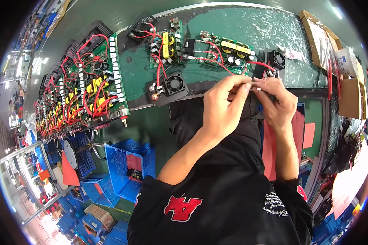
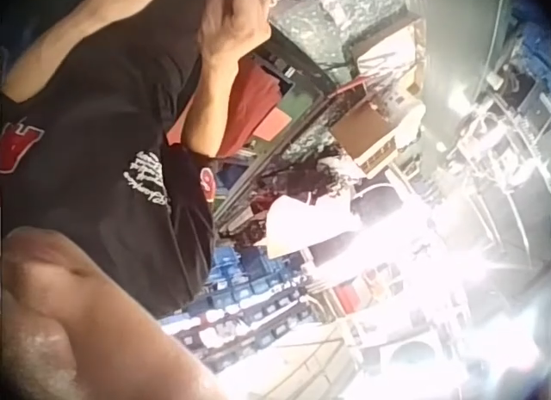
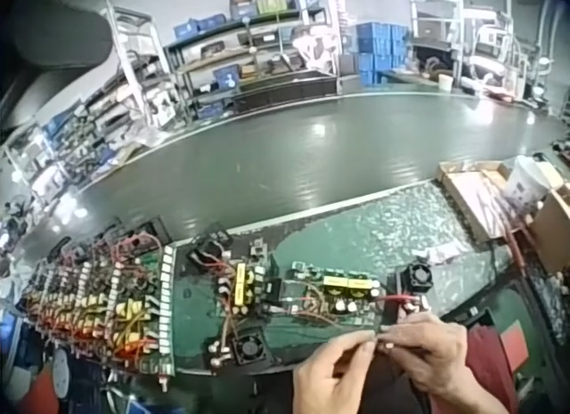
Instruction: Assembling electronic components on a circuit board, including installing cooling fans and connecting wiring.
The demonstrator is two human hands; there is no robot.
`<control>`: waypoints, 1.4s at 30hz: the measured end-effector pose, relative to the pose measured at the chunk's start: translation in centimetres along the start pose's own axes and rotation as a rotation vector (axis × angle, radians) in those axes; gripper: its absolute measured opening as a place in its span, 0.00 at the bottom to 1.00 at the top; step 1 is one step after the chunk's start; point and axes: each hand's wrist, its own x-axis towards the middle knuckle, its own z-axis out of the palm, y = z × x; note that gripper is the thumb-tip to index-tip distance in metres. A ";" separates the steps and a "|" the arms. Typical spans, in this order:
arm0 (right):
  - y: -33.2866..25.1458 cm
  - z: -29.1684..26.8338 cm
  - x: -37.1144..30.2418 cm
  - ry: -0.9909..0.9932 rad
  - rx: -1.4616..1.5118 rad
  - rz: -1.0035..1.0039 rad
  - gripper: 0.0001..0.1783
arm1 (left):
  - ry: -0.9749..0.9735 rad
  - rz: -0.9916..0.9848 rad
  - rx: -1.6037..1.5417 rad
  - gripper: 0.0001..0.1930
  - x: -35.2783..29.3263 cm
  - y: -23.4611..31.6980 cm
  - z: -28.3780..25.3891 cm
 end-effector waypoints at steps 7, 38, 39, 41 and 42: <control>-0.6 -0.3 0.4 -0.097 0.049 0.223 0.13 | -0.004 0.076 0.151 0.10 0.3 0.2 0.0; 0.1 -1.5 4.2 -0.087 -0.415 0.196 0.06 | 0.077 0.652 1.252 0.10 6.0 -1.3 -1.0; 0.3 -1.5 4.7 -0.150 -0.414 0.199 0.06 | -0.016 0.647 1.151 0.09 6.7 -0.7 -1.4; 0.5 -1.1 5.5 -0.204 -0.438 0.192 0.07 | -0.167 0.657 1.107 0.09 7.6 -0.3 -2.1; 0.6 -0.9 5.8 -0.221 -0.476 0.123 0.07 | -0.167 0.650 1.106 0.09 7.7 -0.2 -1.9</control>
